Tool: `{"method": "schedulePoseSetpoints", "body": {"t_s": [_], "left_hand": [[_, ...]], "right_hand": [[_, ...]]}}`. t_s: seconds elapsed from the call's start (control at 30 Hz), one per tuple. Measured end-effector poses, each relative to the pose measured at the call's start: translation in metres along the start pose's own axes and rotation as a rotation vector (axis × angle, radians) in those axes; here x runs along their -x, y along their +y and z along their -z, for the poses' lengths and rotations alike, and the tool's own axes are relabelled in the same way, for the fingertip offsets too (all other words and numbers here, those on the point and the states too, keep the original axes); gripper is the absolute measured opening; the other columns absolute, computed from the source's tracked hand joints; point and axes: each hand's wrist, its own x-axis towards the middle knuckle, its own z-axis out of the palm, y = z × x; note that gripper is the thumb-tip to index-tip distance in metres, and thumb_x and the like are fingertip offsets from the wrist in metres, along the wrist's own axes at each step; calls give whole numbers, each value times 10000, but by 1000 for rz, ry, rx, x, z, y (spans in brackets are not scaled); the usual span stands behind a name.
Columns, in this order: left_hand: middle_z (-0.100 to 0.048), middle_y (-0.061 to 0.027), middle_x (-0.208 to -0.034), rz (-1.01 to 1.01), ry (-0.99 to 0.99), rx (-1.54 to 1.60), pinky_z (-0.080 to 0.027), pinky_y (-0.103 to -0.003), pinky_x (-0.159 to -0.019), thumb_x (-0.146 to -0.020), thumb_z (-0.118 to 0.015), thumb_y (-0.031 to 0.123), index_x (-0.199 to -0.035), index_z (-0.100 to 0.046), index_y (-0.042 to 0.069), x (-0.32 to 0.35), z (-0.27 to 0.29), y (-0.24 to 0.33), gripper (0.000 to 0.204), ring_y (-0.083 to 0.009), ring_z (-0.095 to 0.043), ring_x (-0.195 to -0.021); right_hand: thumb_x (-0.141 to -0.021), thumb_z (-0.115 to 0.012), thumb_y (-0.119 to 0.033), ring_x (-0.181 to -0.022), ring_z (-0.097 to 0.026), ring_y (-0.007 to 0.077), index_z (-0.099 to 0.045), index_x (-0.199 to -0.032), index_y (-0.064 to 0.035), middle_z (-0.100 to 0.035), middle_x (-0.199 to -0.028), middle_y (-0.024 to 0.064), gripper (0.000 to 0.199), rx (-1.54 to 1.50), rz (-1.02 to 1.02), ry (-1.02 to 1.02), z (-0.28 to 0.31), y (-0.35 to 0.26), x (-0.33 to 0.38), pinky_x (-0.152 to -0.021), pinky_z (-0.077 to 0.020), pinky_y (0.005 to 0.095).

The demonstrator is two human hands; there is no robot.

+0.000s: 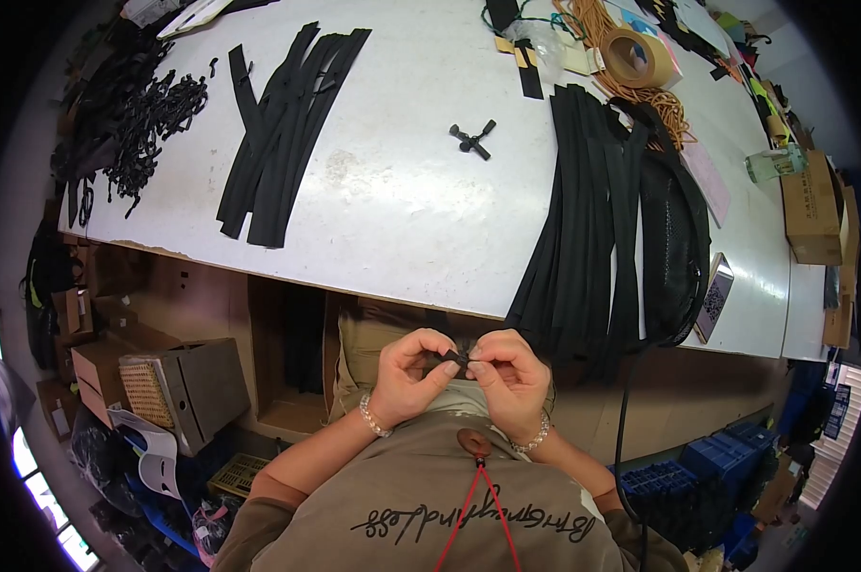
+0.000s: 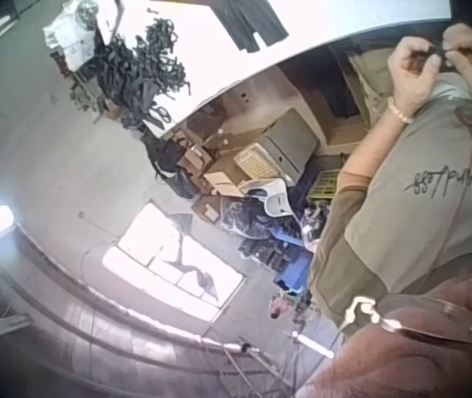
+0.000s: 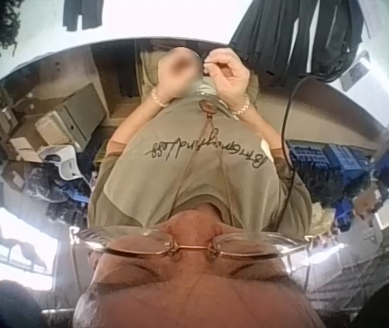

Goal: Assembling small plastic clips onto black fabric or rubber straps.

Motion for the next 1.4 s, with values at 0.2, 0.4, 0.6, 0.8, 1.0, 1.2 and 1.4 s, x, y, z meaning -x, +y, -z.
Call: {"method": "schedulePoseSetpoints", "body": {"t_s": [0.2,0.4,0.6,0.8,1.0,1.2,1.4], "left_hand": [[-558,-76,-852,-98,0,-47,-436,-259,-734,-752,-592,-68,-842,-531,-6,-2,2,-1,125,-141,-537,-797],[-578,-87,-846,-266,-17,-150,-442,-281,-737,-738,-607,-63,-847,-543,-2,-7,4,-4,141,-176,-551,-803],[-595,-95,-860,-203,-4,-126,-452,-279,-735,-742,-609,-82,-866,-580,-9,-5,7,1,147,-174,-562,-817],[-615,-99,-856,-119,-9,-145,-471,-260,-697,-725,-653,-82,-840,-604,-16,-5,6,8,142,-159,-587,-793],[-630,-107,-827,-197,-50,-198,-487,-265,-674,-715,-653,-90,-823,-609,-17,-5,5,15,138,-172,-605,-769],[-632,-111,-802,-271,-58,-278,-487,-269,-668,-699,-646,-105,-813,-610,-8,-4,5,18,155,-184,-608,-757],[-633,-112,-801,-346,-50,-306,-491,-263,-636,-704,-641,-105,-775,-598,2,-5,2,19,135,-183,-613,-731]], "right_hand": [[-782,-553,118,-776,-531,121,-553,-888,43,-510,-924,106,130,35,22,-12,-1,0,-1,-680,-466,224],[-775,-552,125,-787,-536,129,-554,-890,38,-515,-927,109,144,54,47,-8,-2,0,-2,-689,-470,230],[-805,-535,105,-770,-548,109,-545,-902,34,-507,-946,100,121,136,31,-42,3,3,-3,-689,-492,223],[-769,-556,120,-777,-541,126,-550,-890,44,-527,-922,100,144,59,-65,-5,3,1,-2,-686,-460,216],[-715,-605,111,-784,-551,145,-557,-863,37,-546,-906,107,173,226,145,-55,5,-2,-4,-686,-464,219],[-718,-596,124,-828,-544,161,-561,-950,42,-525,-947,128,248,176,88,-81,2,-11,-1,-731,-472,254],[-740,-597,113,-787,-551,144,-570,-953,35,-529,-947,113,229,327,226,-181,13,-2,-1,-690,-480,231]]}}
